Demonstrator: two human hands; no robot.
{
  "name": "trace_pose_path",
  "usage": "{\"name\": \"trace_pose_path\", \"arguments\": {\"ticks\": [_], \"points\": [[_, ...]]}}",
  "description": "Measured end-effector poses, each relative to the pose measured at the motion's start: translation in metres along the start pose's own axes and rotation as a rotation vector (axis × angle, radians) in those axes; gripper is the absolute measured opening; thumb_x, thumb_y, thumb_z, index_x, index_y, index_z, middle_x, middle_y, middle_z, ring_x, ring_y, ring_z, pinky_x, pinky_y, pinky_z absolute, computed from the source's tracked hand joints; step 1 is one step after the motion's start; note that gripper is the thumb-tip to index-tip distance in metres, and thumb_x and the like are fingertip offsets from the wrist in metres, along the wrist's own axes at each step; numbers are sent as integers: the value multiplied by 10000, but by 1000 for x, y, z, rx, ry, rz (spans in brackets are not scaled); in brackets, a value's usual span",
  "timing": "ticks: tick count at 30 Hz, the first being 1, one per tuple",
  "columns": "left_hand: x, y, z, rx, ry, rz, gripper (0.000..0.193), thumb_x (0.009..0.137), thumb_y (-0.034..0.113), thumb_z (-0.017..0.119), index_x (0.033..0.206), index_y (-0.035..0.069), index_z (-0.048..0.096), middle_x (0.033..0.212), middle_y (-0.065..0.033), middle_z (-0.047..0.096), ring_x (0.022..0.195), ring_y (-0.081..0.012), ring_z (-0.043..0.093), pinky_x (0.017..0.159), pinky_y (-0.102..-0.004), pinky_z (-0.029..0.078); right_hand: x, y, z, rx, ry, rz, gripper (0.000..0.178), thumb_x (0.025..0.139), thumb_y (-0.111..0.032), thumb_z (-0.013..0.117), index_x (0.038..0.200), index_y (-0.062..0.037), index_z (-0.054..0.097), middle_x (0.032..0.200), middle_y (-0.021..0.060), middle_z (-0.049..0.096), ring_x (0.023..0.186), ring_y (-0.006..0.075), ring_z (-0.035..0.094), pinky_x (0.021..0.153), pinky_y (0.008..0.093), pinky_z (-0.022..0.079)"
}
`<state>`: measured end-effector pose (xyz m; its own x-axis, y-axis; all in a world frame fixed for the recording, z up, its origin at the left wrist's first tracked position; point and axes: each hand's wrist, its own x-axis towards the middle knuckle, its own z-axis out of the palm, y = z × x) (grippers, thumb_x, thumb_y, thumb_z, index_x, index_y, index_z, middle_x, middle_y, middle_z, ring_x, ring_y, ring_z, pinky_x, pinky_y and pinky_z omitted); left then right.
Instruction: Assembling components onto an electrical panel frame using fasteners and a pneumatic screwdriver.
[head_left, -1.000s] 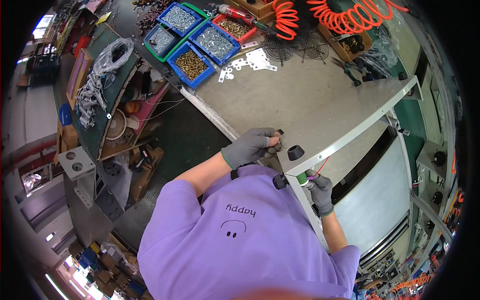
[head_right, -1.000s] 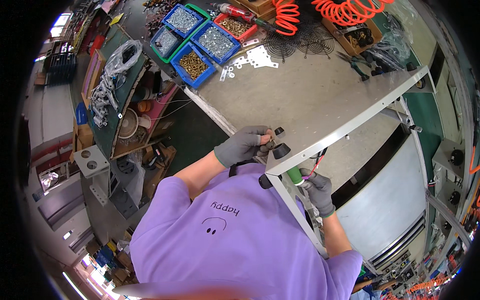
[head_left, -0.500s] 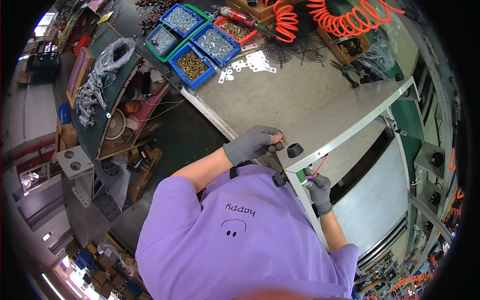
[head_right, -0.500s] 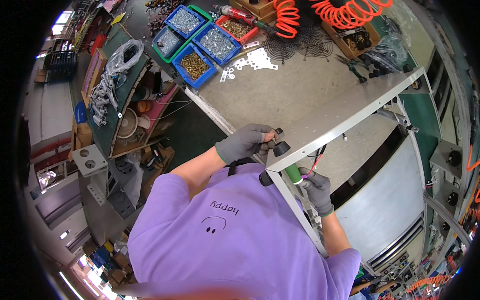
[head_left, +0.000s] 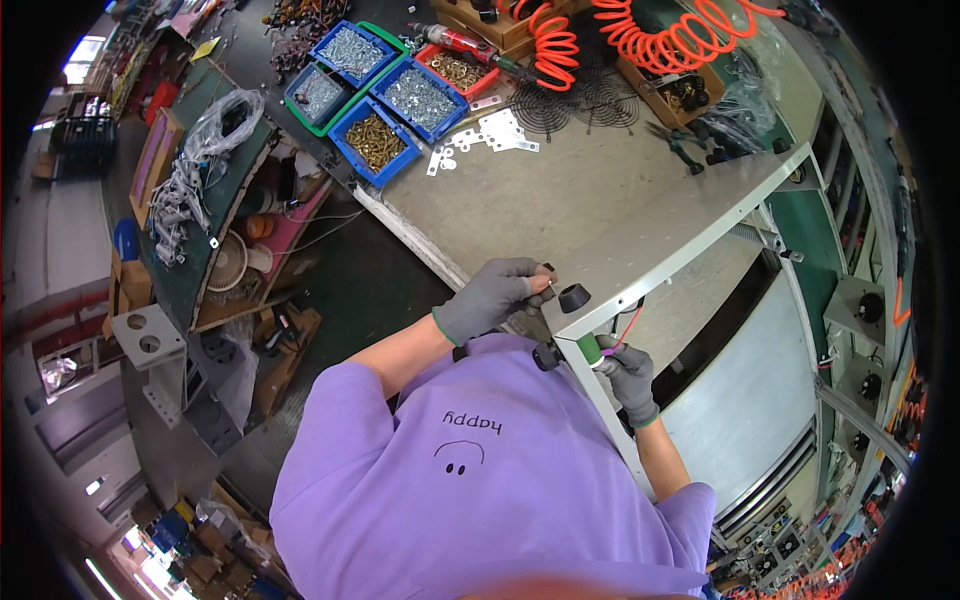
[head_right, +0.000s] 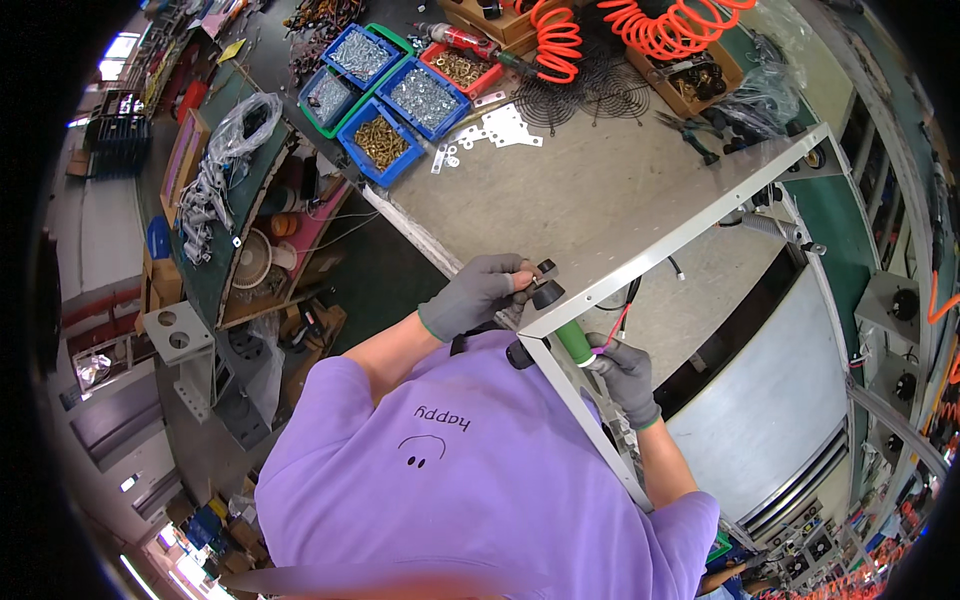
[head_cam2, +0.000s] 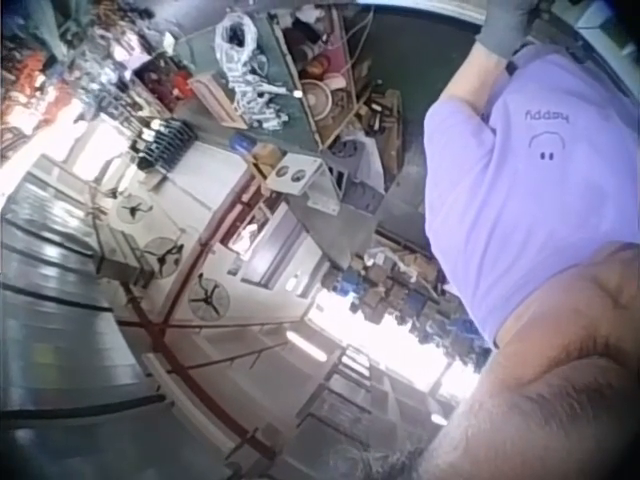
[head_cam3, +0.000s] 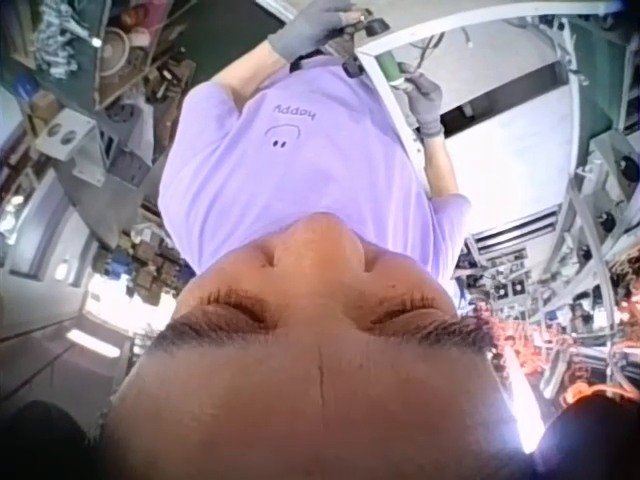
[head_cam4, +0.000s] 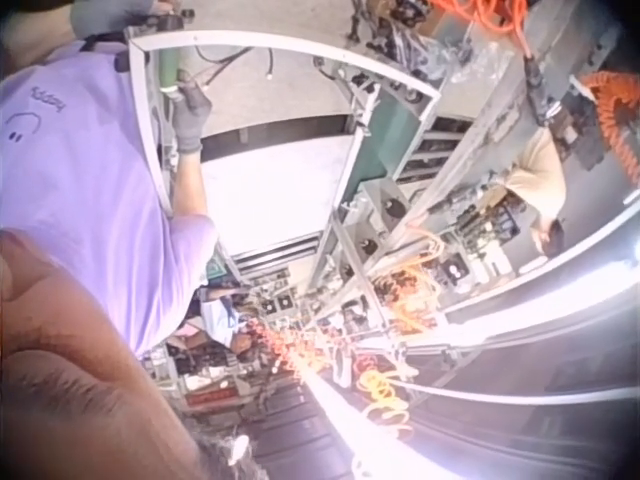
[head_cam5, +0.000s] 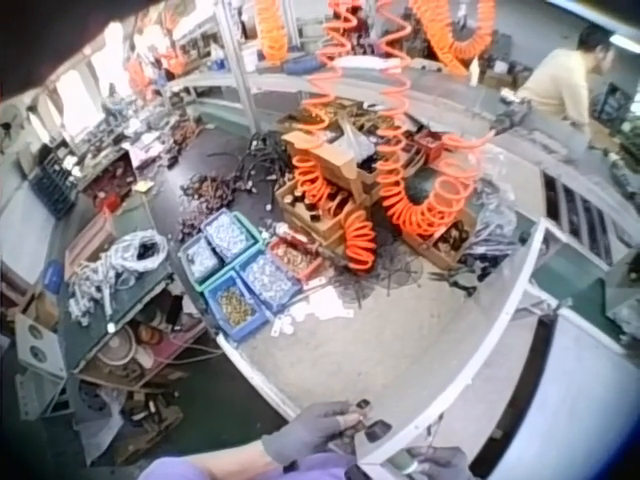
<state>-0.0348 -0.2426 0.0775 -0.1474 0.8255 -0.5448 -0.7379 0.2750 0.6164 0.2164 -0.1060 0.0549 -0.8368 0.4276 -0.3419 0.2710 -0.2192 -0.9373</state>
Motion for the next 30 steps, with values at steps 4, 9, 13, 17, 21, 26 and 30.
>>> {"name": "trace_pose_path", "arguments": {"ticks": [4, 9, 13, 17, 21, 26, 30], "points": [[2, 1, 2, 40, -22, 10, 264, 900, 207, 559, 1041, -16, 573, 831, -13, 554, 715, -68, 487, 650, -211, 412, -1, 1, 0, 31, 37, 21, 316, 762, -18, 702, 1066, 26, 629, 940, 62, 662, 837, 109, 604, 762, 248, 497], [4, -1, 6, 64, 26, 27, 219, 894, 233, 558, 906, 16, 574, 755, 9, 509, 654, -67, 441, 580, -207, 358, -1, -2, 1, -26, 26, -8, 306, 778, -27, 689, 1073, 25, 628, 944, 52, 666, 841, 97, 596, 779, 247, 488], [1, 1, 13, 173, 134, 66, 220, 898, 239, 551, 837, 29, 571, 671, 11, 487, 601, -62, 440, 540, -210, 350, -1, 6, -3, -19, -25, 118, 287, 807, -59, 674, 1084, 6, 630, 960, 46, 674, 852, 87, 594, 784, 237, 479], [4, -8, 8, 104, 148, 24, 198, 908, 211, 534, 840, 28, 568, 663, 11, 494, 577, -69, 452, 524, -213, 360, 4, 9, 1, -30, -48, -96, 302, 808, -95, 685, 1089, 2, 628, 950, 32, 676, 833, 70, 592, 754, 224, 484], [4, -8, 8, 41, 81, 17, 144, 912, 162, 528, 877, 26, 556, 686, 11, 502, 604, -70, 452, 557, -210, 364, 3, 15, 1, 27, -30, 11, 313, 813, -100, 678, 1107, -9, 624, 942, 29, 671, 821, 66, 585, 757, 231, 487], [7, -10, 10, 3, 54, 58, 123, 899, 133, 541, 903, 11, 553, 710, 16, 503, 610, -71, 440, 593, -203, 373, 4, 16, -2, 51, -41, -2, 318, 806, -89, 676, 1106, -2, 619, 968, 49, 662, 859, 76, 580, 783, 232, 481], [5, -10, 8, -3, 21, 100, 131, 889, 109, 539, 964, 2, 550, 818, -15, 576, 715, -83, 531, 679, -202, 430, 4, 10, -2, 54, -50, 23, 315, 806, -90, 669, 1101, 6, 614, 979, 61, 666, 875, 87, 585, 806, 245, 484]]}}
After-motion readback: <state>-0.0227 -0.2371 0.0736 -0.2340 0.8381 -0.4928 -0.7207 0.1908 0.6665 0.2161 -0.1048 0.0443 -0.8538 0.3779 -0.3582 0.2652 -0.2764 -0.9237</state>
